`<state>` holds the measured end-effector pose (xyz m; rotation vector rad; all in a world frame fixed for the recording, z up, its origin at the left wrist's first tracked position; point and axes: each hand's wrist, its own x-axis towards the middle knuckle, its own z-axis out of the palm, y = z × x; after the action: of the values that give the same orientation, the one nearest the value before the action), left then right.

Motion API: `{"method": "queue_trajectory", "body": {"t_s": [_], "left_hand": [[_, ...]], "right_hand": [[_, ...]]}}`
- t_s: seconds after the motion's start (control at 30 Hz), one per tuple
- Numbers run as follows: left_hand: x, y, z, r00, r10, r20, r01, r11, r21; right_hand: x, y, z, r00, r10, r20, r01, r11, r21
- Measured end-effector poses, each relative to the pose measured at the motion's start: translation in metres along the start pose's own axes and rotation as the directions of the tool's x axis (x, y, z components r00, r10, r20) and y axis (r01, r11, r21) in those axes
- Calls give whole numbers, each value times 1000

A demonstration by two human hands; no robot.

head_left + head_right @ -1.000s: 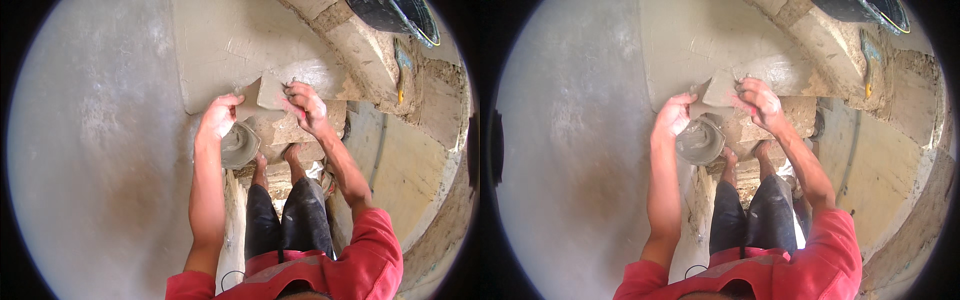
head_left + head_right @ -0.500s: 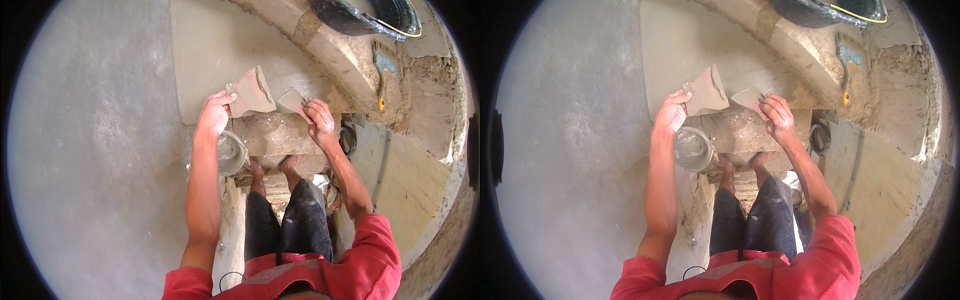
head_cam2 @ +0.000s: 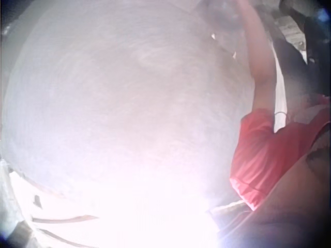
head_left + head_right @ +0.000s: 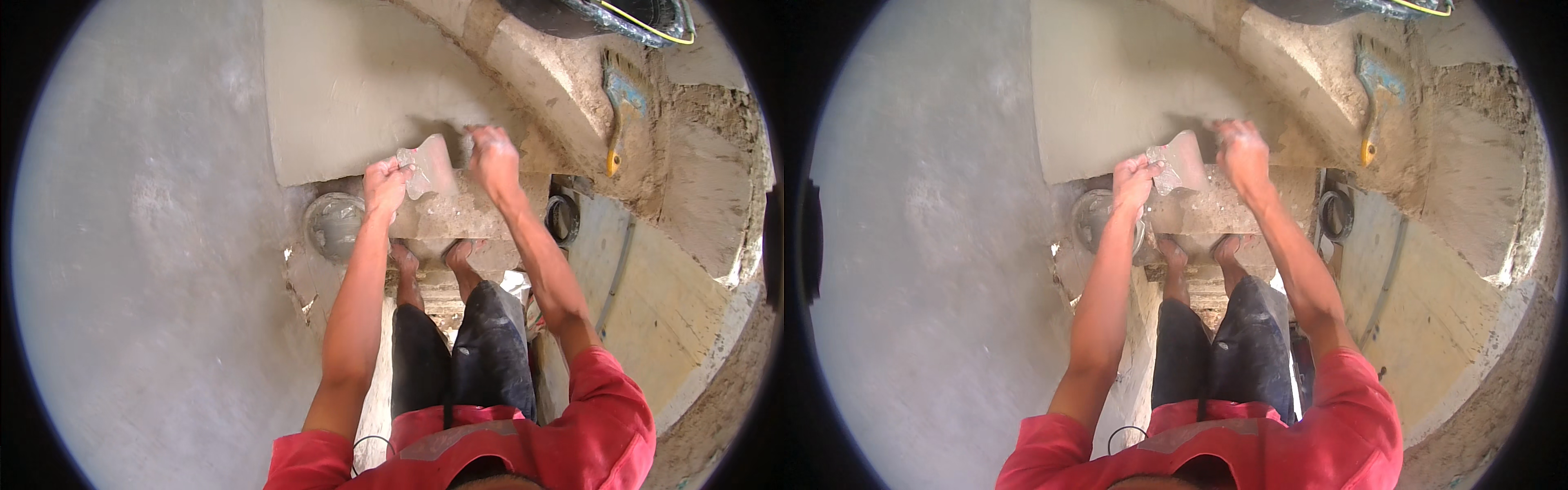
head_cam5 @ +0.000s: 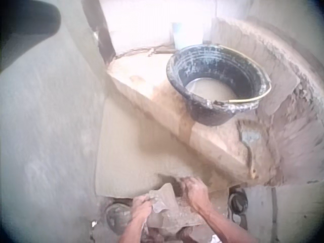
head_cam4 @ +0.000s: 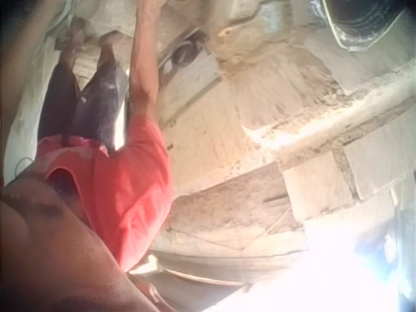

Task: The person scoops wet plaster from a bucket and spreads it onto concrete stair treads and risers using a trowel and a smaller hand tool. The person repeatedly smooths the surface and refines edges along the stair nosing and vertical riser faces.

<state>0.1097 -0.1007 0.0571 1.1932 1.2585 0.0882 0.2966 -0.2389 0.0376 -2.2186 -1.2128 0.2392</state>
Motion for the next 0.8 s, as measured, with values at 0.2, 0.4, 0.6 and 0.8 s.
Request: {"method": "queue_trajectory", "body": {"t_s": [0.2, 0.4, 0.6, 0.8], "left_hand": [[0, -19, -15, 930, 67, -362, 27, 968, 249], [-3, -35, -42, 851, 212, -481, 30, 894, 447], [3, -57, -67, 768, 265, -582, -21, 920, 392], [10, -71, -122, 796, 172, -580, 14, 953, 303]], "right_hand": [[26, 30, -15, 958, 287, -7, -287, 956, -65], [5, 32, 2, 947, 313, -68, -314, 869, -382], [-1, -15, 88, 932, 361, -24, -336, 840, -425], [19, -108, 152, 936, 342, 79, -269, 844, -465]]}}
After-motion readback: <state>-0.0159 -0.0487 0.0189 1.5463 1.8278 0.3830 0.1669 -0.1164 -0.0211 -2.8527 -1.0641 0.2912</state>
